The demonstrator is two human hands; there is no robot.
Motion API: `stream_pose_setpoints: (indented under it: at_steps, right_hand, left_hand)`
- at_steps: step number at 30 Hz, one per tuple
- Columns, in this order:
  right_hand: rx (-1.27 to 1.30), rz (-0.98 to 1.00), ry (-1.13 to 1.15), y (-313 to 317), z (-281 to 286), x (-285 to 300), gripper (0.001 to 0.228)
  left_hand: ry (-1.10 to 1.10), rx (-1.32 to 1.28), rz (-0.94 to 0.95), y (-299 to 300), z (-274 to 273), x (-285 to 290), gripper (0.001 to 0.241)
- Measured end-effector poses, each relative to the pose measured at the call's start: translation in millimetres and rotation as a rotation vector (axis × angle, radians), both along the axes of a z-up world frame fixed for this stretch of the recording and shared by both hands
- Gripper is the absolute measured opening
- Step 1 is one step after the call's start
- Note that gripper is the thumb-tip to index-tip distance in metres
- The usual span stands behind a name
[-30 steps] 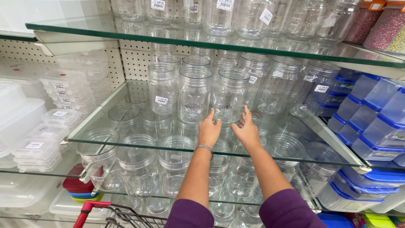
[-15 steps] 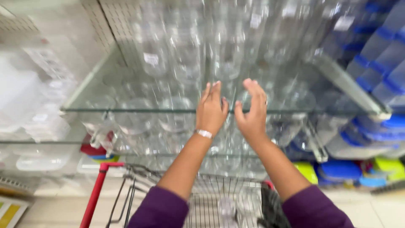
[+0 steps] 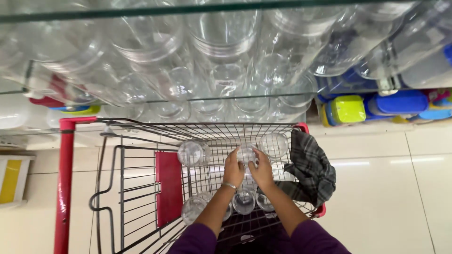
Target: Picking up various glass jars from store shelves and placing them into a shopping cart, occasionally using a cloth to wipe or wrap them.
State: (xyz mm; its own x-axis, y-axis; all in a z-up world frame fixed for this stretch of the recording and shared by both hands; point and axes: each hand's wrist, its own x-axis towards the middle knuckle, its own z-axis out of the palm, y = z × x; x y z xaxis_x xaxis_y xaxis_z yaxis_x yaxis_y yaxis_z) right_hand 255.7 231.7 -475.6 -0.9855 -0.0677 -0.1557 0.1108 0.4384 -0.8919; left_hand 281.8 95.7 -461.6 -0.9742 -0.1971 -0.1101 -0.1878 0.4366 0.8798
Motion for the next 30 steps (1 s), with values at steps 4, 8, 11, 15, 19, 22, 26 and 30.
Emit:
stream_pose_setpoints:
  at_steps: [4,8,11,15,19,22,26,30]
  right_hand:
    - [0.231,-0.036,-0.005,15.2,-120.6,-3.1,0.066]
    - [0.277,-0.081,-0.143,7.2,-131.7,-10.0,0.078]
    - [0.162,-0.194,-0.228,5.4,-134.8,-11.4,0.078]
    - [0.156,-0.22,-0.178,4.0,-106.2,-10.8,0.071]
    - [-0.004,-0.238,-0.24,-7.4,-45.1,-0.9,0.055]
    - [-0.192,-0.356,-0.374,-4.0,-50.9,14.5,0.055]
    - [-0.337,-0.251,-0.48,8.5,-10.7,33.6,0.054]
    - [0.003,-0.117,-0.225,67.4,-4.9,16.9,0.045]
  left_hand:
    - [-0.112,-0.07,-0.002,-5.9,-138.7,-2.0,0.068]
    - [-0.153,0.023,-0.07,-7.6,-214.4,-7.6,0.084]
    - [-0.214,0.125,-0.074,-3.2,-205.9,-10.5,0.083]
    - [-0.203,0.075,0.013,-3.5,-149.6,0.6,0.08]
    - [-0.085,-0.03,0.044,-9.2,-76.9,8.3,0.082]
    - [0.128,-0.175,-0.08,-19.2,-17.4,4.2,0.09]
    - [0.265,-0.389,-0.317,-41.9,39.9,6.0,0.105]
    - [-0.126,-0.073,-0.231,-52.8,64.9,24.2,0.115]
